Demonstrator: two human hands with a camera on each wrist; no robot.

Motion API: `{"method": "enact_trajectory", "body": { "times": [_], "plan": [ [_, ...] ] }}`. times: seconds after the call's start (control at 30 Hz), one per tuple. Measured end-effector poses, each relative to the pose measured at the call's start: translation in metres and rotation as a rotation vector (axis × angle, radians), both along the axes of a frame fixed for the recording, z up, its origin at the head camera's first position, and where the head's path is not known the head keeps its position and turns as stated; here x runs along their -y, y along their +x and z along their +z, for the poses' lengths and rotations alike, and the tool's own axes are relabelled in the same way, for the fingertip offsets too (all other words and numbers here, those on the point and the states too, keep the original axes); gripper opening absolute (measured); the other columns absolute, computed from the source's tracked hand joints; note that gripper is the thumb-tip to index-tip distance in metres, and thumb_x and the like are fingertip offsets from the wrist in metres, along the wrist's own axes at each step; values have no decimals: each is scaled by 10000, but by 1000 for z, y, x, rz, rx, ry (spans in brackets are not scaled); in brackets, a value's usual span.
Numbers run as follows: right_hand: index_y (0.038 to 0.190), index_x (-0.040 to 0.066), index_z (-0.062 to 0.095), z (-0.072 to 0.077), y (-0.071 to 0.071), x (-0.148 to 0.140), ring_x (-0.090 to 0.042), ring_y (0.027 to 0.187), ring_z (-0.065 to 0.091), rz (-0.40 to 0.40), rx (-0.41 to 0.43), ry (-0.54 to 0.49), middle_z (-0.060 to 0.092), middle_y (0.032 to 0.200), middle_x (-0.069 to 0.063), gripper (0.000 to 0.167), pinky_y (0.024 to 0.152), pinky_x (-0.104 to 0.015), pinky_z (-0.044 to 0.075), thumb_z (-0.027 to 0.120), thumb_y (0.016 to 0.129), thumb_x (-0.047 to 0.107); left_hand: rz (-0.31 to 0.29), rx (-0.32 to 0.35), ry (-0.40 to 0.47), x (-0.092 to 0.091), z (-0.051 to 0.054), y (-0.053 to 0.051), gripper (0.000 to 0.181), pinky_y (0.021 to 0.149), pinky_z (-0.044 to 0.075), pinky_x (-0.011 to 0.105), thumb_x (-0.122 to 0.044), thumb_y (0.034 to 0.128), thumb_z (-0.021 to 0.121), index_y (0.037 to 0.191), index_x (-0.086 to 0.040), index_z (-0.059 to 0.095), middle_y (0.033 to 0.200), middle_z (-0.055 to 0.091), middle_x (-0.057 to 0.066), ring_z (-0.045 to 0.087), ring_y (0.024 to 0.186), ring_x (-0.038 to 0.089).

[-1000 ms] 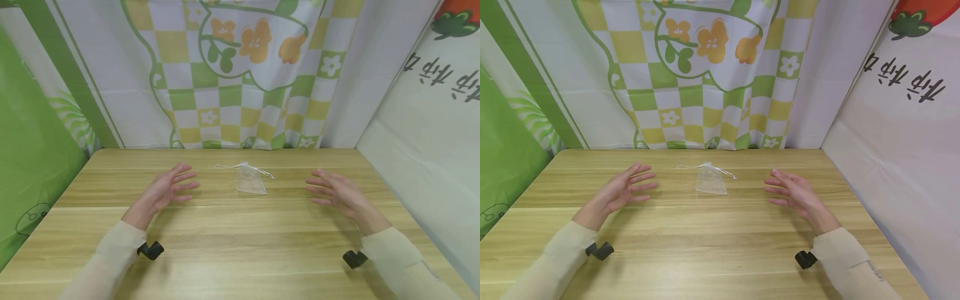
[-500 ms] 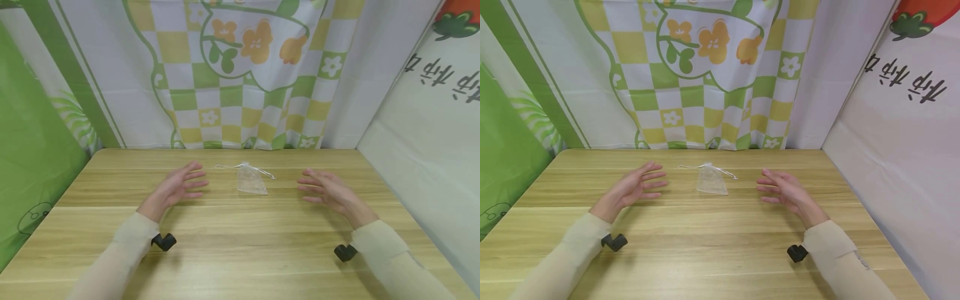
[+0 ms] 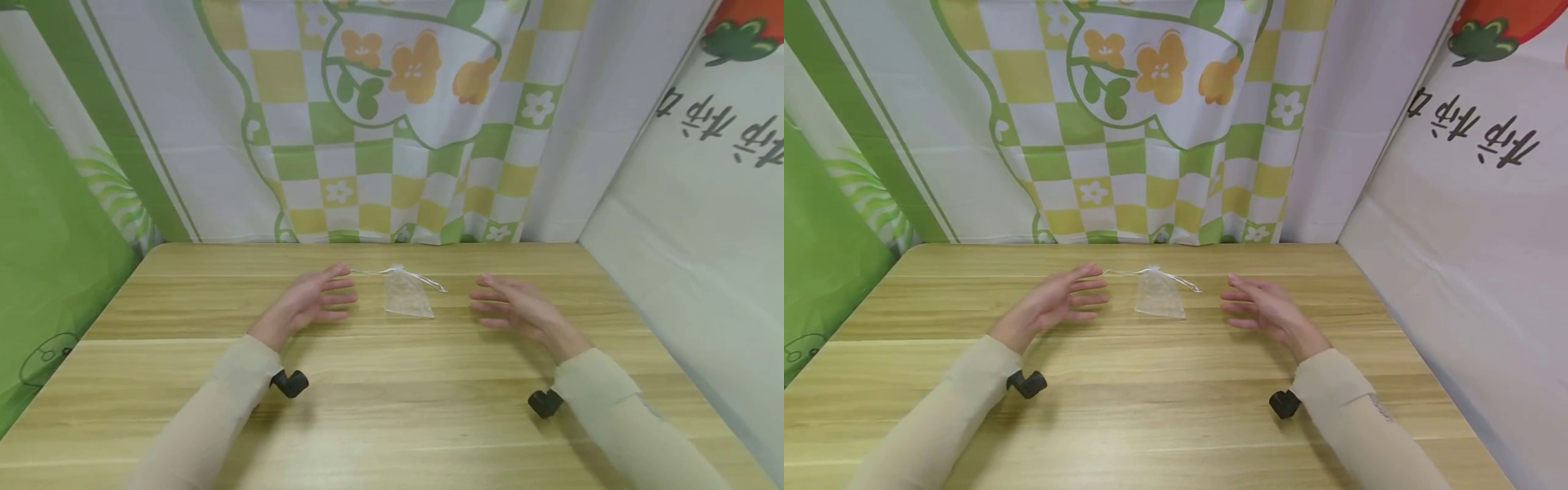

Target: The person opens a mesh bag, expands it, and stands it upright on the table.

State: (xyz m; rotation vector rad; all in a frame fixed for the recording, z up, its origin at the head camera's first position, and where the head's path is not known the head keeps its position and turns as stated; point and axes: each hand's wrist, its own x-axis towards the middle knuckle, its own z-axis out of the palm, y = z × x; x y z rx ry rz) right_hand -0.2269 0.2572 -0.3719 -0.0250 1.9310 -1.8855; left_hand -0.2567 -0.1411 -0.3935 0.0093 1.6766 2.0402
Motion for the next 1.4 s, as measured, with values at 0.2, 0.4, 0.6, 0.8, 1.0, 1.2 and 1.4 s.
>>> {"method": "enact_trajectory", "body": {
  "times": [0.2,0.4,0.6,0.8,1.0,1.2,1.4],
  "plan": [
    [1546,-70,203,-2,-4,7,-390,1347,463,-1,8,-4,339,1518,-325,746,1034,-480,453,505,1058,407,-5,4,-14,-12,0,-7,704,1007,464,552,-432,1030,561,1555,-37,309,1560,363,209,504,1311,408],
    [1545,-56,236,-3,-11,15,-368,1319,502,-11,26,0,359,1512,-321,769,1007,-462,482,542,1037,433,1,19,-31,-24,-1,-12,691,991,480,542,-432,1029,563,1554,-51,323,1547,392,197,524,1295,397],
    [1528,-51,285,-8,-16,23,-363,1283,538,-35,41,-3,411,1484,-308,730,995,-480,490,564,1032,407,38,48,-71,-33,-2,-18,656,937,522,523,-430,1023,577,1525,-53,385,1502,461,181,569,1253,371],
    [1520,-49,295,-13,-20,27,-367,1270,546,-35,58,-18,422,1474,-305,721,995,-488,489,572,1028,400,39,68,-106,-43,-1,-22,658,891,549,508,-439,1007,603,1484,-18,434,1476,499,165,591,1225,369],
    [1515,-33,322,-15,-24,34,-364,1254,559,-37,81,-34,429,1472,-301,686,971,-481,508,572,1032,384,46,93,-135,-53,-4,-29,647,859,566,492,-439,995,623,1444,5,479,1450,526,162,604,1206,374],
    [1513,-33,332,-18,-27,41,-354,1239,573,-31,82,-29,444,1462,-300,656,949,-473,524,555,1044,369,44,103,-145,-61,-8,-36,595,836,577,477,-408,997,632,1440,-33,502,1439,532,175,609,1191,386],
    [1503,-41,347,-19,-30,47,-333,1196,606,-25,84,-29,465,1443,-302,631,922,-464,542,542,1052,354,42,96,-177,-70,-7,-39,593,809,589,445,-381,990,652,1435,-21,499,1441,510,207,606,1179,410]
  ]
}}
